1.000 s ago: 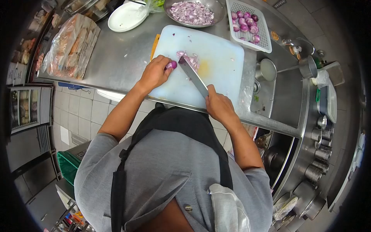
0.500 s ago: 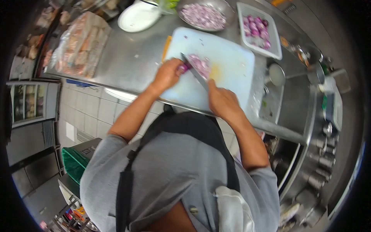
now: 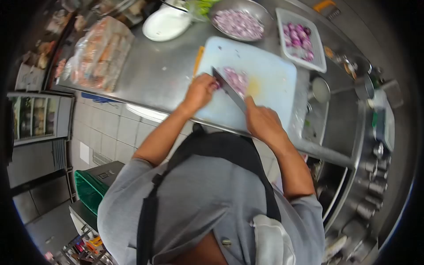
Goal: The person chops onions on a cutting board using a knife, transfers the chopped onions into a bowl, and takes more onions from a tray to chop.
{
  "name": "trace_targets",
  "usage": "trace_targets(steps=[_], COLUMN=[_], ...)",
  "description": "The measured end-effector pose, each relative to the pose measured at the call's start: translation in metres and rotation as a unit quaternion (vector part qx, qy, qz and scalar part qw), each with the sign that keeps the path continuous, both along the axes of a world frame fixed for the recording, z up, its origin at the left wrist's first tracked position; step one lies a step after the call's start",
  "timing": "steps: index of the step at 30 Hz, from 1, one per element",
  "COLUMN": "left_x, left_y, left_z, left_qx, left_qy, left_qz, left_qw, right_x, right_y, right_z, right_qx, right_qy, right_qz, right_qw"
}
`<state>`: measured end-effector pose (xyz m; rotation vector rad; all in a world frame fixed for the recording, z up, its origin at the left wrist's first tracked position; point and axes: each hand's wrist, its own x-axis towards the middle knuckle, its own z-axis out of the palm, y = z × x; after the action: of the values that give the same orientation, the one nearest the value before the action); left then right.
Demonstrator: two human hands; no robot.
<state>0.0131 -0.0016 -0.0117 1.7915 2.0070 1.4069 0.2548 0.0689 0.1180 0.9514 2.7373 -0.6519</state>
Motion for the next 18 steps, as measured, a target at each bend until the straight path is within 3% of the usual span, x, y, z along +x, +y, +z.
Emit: trace_targets(steps=[4,7,18], left_x=[-0.002,-0.003,0.003], left_y=[-0.005,-0.009,-0.012], left_z=[0.000,-0.001,-0.009], left_qx=[-0.004,-0.002,0.030], left_qy=[0.012,0.003,0.005], left_qz=[0.006,0.005,0.020], left_qw=[1.000,1.000,0.999], right_x=[0.000,0.000,-0.002], right_y=[-0.003,-0.004,-0.008], right_z=[-0.033,0.000,-0.017], right_qx=[0.000,0.012,-0.012], right_qy=[0.013,0.044,0.010], right_qz=[0.007,0.011,0.002], right_qw=[1.000,0.999,1.000])
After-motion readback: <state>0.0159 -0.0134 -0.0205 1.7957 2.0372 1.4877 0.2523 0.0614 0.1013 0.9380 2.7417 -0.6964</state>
